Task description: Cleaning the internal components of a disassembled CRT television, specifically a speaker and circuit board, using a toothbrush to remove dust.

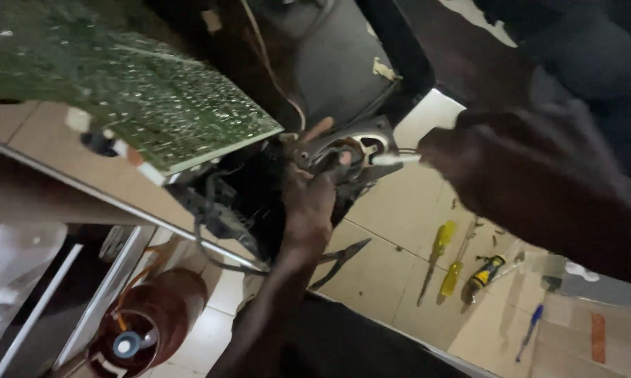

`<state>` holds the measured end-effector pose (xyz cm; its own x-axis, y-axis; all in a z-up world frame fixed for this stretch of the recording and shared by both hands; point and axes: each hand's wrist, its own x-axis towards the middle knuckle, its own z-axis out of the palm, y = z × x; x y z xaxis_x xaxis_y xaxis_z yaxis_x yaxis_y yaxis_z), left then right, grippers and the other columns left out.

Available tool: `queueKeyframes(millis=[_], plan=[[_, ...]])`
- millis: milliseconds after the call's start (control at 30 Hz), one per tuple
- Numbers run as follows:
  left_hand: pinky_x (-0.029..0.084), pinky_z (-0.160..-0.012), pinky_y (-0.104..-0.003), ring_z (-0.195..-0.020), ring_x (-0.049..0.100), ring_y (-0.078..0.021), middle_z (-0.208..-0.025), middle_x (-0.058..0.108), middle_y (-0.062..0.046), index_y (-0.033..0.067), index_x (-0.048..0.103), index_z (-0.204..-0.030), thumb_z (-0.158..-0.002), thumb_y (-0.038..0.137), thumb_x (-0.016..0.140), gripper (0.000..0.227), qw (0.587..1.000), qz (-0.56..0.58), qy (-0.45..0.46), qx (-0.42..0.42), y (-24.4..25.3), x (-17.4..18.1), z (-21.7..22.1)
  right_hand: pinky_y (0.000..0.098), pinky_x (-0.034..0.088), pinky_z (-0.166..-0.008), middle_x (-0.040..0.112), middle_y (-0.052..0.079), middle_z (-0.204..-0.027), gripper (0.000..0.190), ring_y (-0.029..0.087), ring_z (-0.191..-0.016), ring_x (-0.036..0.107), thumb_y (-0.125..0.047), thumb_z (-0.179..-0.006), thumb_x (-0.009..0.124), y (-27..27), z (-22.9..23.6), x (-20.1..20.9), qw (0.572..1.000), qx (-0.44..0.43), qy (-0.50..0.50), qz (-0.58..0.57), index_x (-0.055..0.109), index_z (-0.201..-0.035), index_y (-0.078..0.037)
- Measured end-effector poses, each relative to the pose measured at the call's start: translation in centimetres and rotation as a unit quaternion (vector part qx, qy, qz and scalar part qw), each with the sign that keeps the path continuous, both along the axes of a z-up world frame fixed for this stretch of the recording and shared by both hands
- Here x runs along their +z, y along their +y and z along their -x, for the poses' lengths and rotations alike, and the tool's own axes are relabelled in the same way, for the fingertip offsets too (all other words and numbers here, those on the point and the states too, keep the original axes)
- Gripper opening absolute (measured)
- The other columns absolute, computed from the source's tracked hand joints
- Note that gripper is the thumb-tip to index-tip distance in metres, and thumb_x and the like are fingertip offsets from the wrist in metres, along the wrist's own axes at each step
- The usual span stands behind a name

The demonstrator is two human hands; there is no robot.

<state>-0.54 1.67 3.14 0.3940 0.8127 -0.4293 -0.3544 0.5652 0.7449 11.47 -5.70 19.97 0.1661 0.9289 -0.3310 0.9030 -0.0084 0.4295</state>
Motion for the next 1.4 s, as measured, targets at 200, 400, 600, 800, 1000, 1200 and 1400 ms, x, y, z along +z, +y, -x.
queueKeyframes(millis=[200, 400, 600, 800, 1000, 1200, 1400], plan=[[0.065, -0.090, -0.039, -0.102, 0.073, -0.0285, -0.116, 0.074, -0.023, 0.0075, 0.068, -0.131, -0.081, -0.007, 0.066, 0.053, 0.998, -0.013, -0.054, 0.007, -1.1, -0.7, -0.3, 0.0393, 0.055, -0.047, 0.075, -0.005, -0.079, 0.015, 0.018, -0.066, 0.075, -0.022, -0.097, 0.061, -0.8, -0.9, -0.5, 0.999, 0.017, -0.012, -0.029, 0.071, -0.101, -0.033], [0.062, -0.096, -0.035, -0.109, 0.072, -0.0245, -0.125, 0.073, -0.016, 0.0118, 0.071, -0.126, -0.080, 0.001, 0.072, 0.048, 0.995, -0.095, -0.004, 0.019, -1.3, -2.0, 0.1, 0.0449, 0.051, -0.056, 0.078, -0.013, -0.096, 0.033, 0.017, -0.068, 0.073, -0.035, -0.109, 0.046, -1.5, -3.4, -2.6, 0.988, -0.008, 0.084, -0.132, 0.077, -0.096, -0.038], [0.065, -0.091, -0.036, -0.108, 0.072, -0.0265, -0.121, 0.073, -0.019, 0.0104, 0.069, -0.130, -0.077, 0.007, 0.074, 0.053, 0.996, -0.065, -0.050, 0.019, -1.4, -2.4, -0.3, 0.0380, 0.040, -0.042, 0.077, -0.005, -0.090, 0.025, 0.015, -0.053, 0.066, -0.022, -0.101, 0.058, -3.2, -2.8, -3.1, 0.976, -0.025, 0.171, -0.134, 0.076, -0.116, -0.031], [0.063, -0.096, -0.035, -0.113, 0.071, -0.0247, -0.128, 0.072, -0.016, 0.0123, 0.071, -0.128, -0.076, -0.001, 0.072, 0.053, 0.997, -0.073, 0.006, -0.002, -1.3, -0.7, -0.3, 0.0322, 0.042, -0.044, 0.077, 0.001, -0.084, 0.019, 0.014, -0.055, 0.064, -0.012, -0.101, 0.066, -4.2, -2.9, -5.0, 0.958, -0.010, 0.182, -0.222, 0.080, -0.110, -0.023], [0.058, -0.101, -0.034, -0.120, 0.068, -0.0244, -0.132, 0.070, -0.013, 0.0106, 0.069, -0.131, -0.077, 0.004, 0.072, 0.054, 0.991, -0.131, -0.010, 0.013, -0.8, -2.2, 0.0, 0.0436, 0.047, -0.057, 0.080, -0.003, -0.089, 0.028, 0.022, -0.061, 0.073, -0.031, -0.102, 0.054, -4.1, -2.6, -3.7, 0.971, -0.125, 0.136, -0.151, 0.080, -0.107, -0.039], [0.063, -0.096, -0.044, -0.120, 0.067, -0.0246, -0.125, 0.073, -0.010, 0.0165, 0.073, -0.123, -0.081, 0.024, 0.079, 0.043, 0.968, -0.250, 0.012, 0.022, -2.2, -1.9, -0.2, 0.0324, 0.052, -0.042, 0.074, -0.002, -0.076, 0.019, 0.015, -0.054, 0.070, -0.015, -0.100, 0.061, -4.2, -0.7, -2.8, 0.993, -0.112, 0.027, -0.001, 0.070, -0.113, -0.026], [0.059, -0.105, -0.047, -0.122, 0.067, -0.0244, -0.127, 0.071, -0.008, 0.0163, 0.072, -0.123, -0.087, 0.018, 0.077, 0.037, 0.955, -0.296, 0.019, 0.024, -2.4, -2.6, 0.1, 0.0364, 0.047, -0.045, 0.078, -0.002, -0.084, 0.018, 0.018, -0.052, 0.069, -0.022, -0.103, 0.056, -6.4, -0.8, -4.9, 0.970, -0.130, 0.162, -0.126, 0.074, -0.100, -0.022]])
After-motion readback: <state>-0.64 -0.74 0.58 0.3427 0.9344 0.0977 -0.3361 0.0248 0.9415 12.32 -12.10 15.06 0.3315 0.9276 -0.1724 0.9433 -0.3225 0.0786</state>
